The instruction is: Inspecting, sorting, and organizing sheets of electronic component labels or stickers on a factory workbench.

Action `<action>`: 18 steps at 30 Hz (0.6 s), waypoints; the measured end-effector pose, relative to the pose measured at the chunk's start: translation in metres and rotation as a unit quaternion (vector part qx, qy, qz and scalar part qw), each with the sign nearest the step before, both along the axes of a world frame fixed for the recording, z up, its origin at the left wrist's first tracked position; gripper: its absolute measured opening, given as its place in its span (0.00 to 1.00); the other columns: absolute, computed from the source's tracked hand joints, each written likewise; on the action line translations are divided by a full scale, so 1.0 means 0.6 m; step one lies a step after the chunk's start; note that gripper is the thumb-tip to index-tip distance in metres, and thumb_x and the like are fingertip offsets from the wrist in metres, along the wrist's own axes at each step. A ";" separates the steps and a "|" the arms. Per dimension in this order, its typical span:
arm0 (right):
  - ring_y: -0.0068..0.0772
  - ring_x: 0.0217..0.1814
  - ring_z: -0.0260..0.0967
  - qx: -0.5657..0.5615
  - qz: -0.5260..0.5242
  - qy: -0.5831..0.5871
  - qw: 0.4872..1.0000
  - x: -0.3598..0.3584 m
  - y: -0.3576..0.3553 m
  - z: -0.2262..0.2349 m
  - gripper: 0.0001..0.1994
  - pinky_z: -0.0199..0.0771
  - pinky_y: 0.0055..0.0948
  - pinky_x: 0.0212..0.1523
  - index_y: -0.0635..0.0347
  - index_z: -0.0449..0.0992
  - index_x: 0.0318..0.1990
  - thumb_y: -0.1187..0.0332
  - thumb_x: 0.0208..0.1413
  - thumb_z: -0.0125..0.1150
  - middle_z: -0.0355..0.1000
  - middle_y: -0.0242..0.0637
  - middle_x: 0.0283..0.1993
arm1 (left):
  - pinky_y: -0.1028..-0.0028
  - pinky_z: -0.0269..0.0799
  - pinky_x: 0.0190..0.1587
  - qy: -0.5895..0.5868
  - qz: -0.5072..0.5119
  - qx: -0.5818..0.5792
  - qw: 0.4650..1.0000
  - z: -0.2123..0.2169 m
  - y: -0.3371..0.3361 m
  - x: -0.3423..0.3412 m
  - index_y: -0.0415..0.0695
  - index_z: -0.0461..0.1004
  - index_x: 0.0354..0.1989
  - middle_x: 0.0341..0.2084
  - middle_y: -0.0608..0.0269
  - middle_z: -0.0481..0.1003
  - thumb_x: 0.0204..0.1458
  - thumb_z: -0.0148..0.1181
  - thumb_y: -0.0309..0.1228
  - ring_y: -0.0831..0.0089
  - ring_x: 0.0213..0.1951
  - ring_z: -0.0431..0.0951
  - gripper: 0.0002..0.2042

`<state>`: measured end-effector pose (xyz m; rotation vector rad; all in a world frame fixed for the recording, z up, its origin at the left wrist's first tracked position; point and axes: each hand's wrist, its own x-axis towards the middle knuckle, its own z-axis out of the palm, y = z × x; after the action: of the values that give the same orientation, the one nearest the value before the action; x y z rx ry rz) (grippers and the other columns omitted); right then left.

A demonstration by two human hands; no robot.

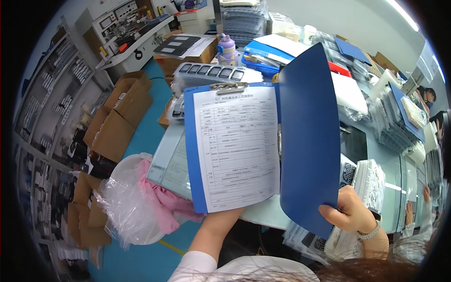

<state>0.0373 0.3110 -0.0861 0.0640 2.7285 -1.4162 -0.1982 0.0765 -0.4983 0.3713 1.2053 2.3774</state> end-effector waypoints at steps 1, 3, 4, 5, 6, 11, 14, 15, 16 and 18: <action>0.33 0.13 0.59 -0.005 0.001 -0.005 1.000 0.001 0.000 0.001 0.08 0.61 0.29 0.19 0.64 0.74 0.24 0.73 0.55 0.60 0.64 0.37 0.14 | 0.65 0.65 0.64 -0.002 -0.006 0.004 1.000 0.000 0.010 0.001 0.41 0.59 0.69 0.61 0.55 0.68 0.68 0.47 0.50 0.66 0.60 0.69 0.29; 0.34 0.13 0.59 -0.009 -0.004 -0.011 1.000 0.003 0.001 0.003 0.08 0.61 0.29 0.19 0.64 0.74 0.25 0.72 0.55 0.60 0.64 0.37 0.14 | 0.65 0.65 0.64 -0.006 -0.016 0.012 1.000 -0.002 0.028 0.005 0.41 0.59 0.69 0.61 0.55 0.68 0.68 0.47 0.50 0.66 0.60 0.69 0.29; 0.34 0.13 0.59 -0.008 -0.001 -0.006 1.000 0.003 0.001 0.002 0.08 0.62 0.29 0.19 0.64 0.74 0.25 0.71 0.56 0.60 0.64 0.37 0.14 | 0.65 0.65 0.64 -0.007 -0.020 0.015 1.000 -0.002 0.033 0.005 0.41 0.59 0.69 0.61 0.55 0.68 0.68 0.47 0.50 0.66 0.60 0.69 0.29; 0.33 0.13 0.59 -0.008 0.002 -0.002 1.000 0.003 0.001 0.002 0.08 0.62 0.29 0.19 0.64 0.74 0.26 0.71 0.56 0.60 0.63 0.36 0.14 | 0.65 0.64 0.64 -0.008 -0.023 0.017 1.000 -0.003 0.037 0.006 0.41 0.59 0.69 0.61 0.55 0.68 0.68 0.47 0.50 0.66 0.60 0.69 0.29; 0.33 0.13 0.59 -0.007 -0.002 -0.002 1.000 0.003 0.002 0.004 0.08 0.62 0.29 0.19 0.64 0.74 0.26 0.71 0.56 0.60 0.63 0.36 0.14 | 0.65 0.64 0.64 -0.009 -0.026 0.019 0.999 -0.003 0.041 0.006 0.41 0.59 0.69 0.61 0.56 0.68 0.68 0.47 0.50 0.66 0.61 0.69 0.29; 0.33 0.13 0.59 -0.020 0.005 -0.015 1.000 0.001 0.002 0.004 0.09 0.63 0.29 0.20 0.63 0.74 0.26 0.70 0.58 0.58 0.63 0.36 0.13 | 0.65 0.64 0.65 -0.014 -0.036 0.031 0.999 -0.006 0.058 0.004 0.41 0.59 0.69 0.61 0.56 0.68 0.68 0.47 0.50 0.66 0.61 0.69 0.29; 0.33 0.13 0.60 -0.029 -0.001 -0.013 0.999 0.000 0.000 0.007 0.11 0.63 0.29 0.20 0.64 0.73 0.26 0.70 0.60 0.57 0.64 0.36 0.13 | 0.65 0.64 0.65 -0.015 -0.041 0.041 0.998 -0.004 0.072 0.000 0.41 0.59 0.69 0.61 0.56 0.68 0.68 0.47 0.50 0.66 0.61 0.69 0.29; 0.33 0.13 0.60 -0.026 -0.003 -0.012 1.000 0.001 0.002 0.008 0.11 0.63 0.29 0.20 0.64 0.73 0.26 0.70 0.60 0.57 0.64 0.36 0.13 | 0.65 0.64 0.65 -0.014 -0.043 0.046 0.998 -0.001 0.078 -0.003 0.41 0.59 0.69 0.61 0.56 0.68 0.68 0.47 0.50 0.66 0.61 0.69 0.29; 0.33 0.14 0.61 -0.018 0.000 -0.010 1.000 0.003 0.005 0.005 0.12 0.63 0.29 0.20 0.64 0.73 0.25 0.69 0.61 0.57 0.64 0.37 0.14 | 0.65 0.64 0.65 -0.013 -0.044 0.049 0.998 0.000 0.083 -0.004 0.41 0.59 0.69 0.61 0.56 0.68 0.68 0.47 0.50 0.66 0.61 0.69 0.29; 0.34 0.14 0.61 -0.006 0.001 -0.005 1.000 0.006 0.010 0.003 0.13 0.64 0.29 0.20 0.64 0.73 0.25 0.68 0.62 0.56 0.64 0.37 0.14 | 0.65 0.64 0.65 -0.010 -0.047 0.059 0.997 0.009 0.095 -0.008 0.41 0.59 0.69 0.61 0.56 0.68 0.68 0.48 0.50 0.66 0.61 0.69 0.29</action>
<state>0.0411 0.3170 -0.0843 0.0673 2.7115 -1.4272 -0.2032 0.1333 -0.4927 0.4322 1.0182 2.3707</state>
